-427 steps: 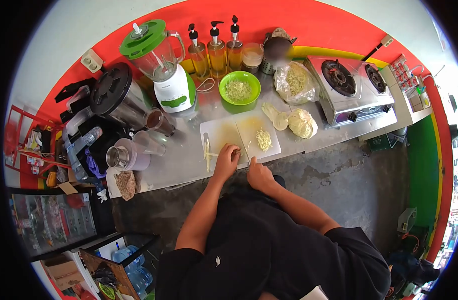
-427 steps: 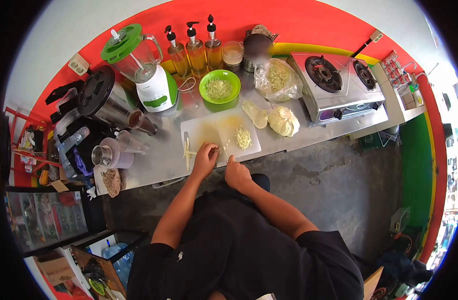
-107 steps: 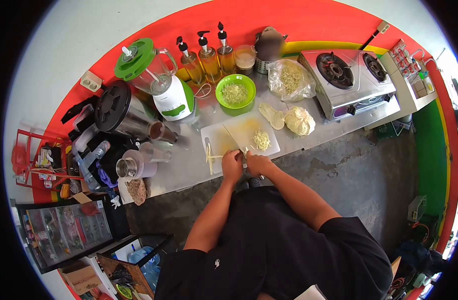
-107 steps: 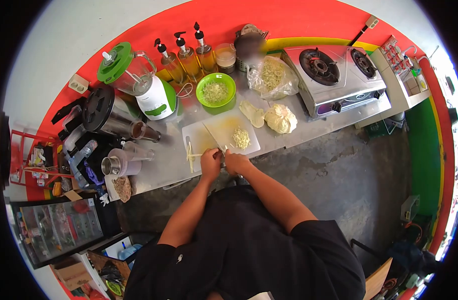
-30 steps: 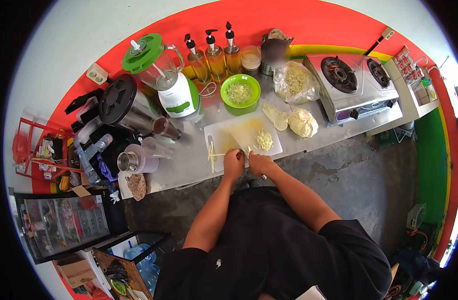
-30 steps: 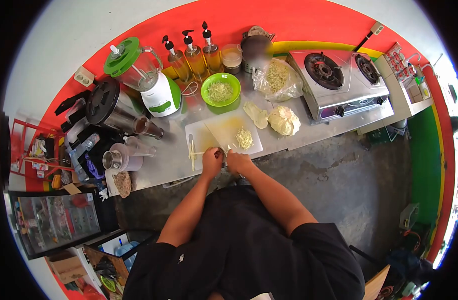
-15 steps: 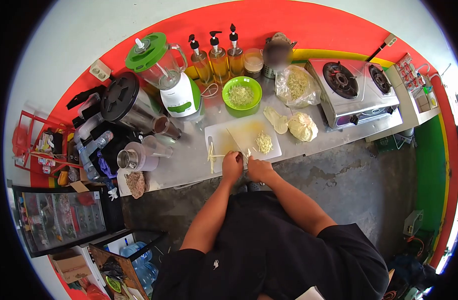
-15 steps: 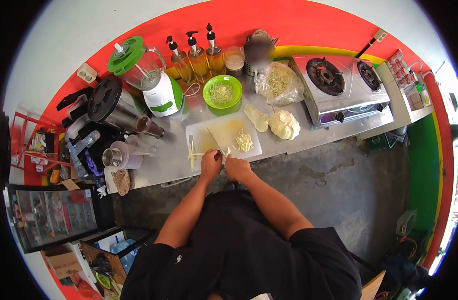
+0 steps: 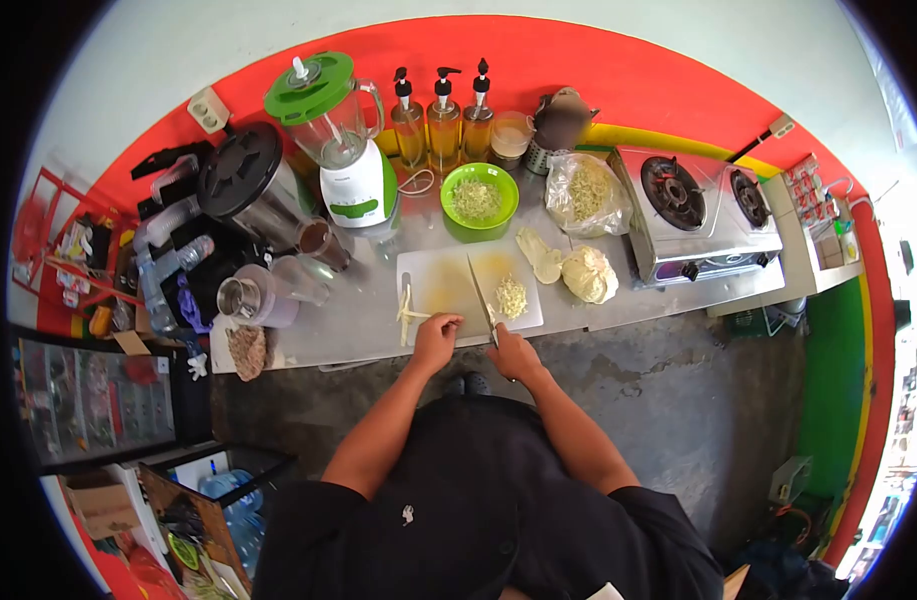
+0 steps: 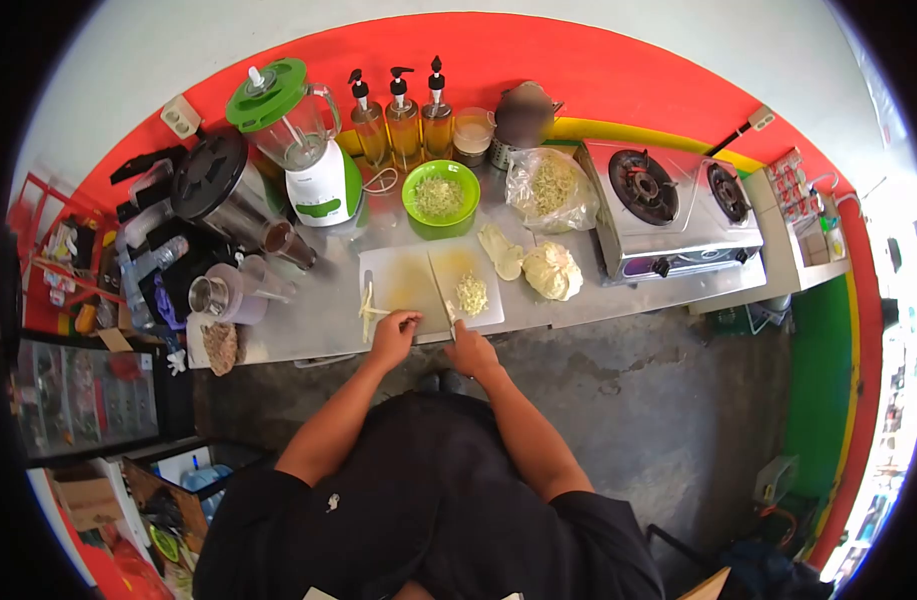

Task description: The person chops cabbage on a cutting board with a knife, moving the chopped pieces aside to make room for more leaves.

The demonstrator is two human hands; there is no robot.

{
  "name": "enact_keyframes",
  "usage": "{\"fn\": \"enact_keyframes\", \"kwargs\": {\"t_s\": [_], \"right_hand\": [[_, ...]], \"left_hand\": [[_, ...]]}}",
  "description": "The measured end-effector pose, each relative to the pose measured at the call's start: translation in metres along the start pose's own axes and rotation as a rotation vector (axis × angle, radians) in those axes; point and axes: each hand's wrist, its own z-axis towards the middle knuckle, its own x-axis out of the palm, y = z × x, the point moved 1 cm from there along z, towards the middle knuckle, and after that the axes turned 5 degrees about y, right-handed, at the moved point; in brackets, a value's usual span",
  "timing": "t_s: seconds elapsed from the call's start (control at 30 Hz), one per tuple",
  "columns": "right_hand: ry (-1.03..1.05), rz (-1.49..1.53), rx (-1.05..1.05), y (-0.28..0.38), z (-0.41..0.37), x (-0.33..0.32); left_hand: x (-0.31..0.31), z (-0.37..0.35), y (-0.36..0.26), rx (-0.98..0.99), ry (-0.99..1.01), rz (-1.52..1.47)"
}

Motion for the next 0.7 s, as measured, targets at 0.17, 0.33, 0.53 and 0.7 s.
{"fn": "enact_keyframes", "kwargs": {"t_s": [0.17,0.33,0.53,0.7], "right_hand": [[-0.138,0.047,0.029,-0.016,-0.002,-0.007],[-0.150,0.038,-0.050,-0.025,-0.003,-0.007],[-0.160,0.055,-0.064,-0.016,-0.008,-0.010],[-0.044,0.046,-0.192,-0.015,-0.005,0.001]], "left_hand": [[0.001,0.003,0.001,0.036,-0.025,0.030],[-0.005,0.006,0.006,-0.050,0.040,-0.122],[-0.049,-0.013,0.006,-0.055,-0.203,-0.104],[-0.084,-0.024,0.039,-0.057,-0.503,0.192]]}}
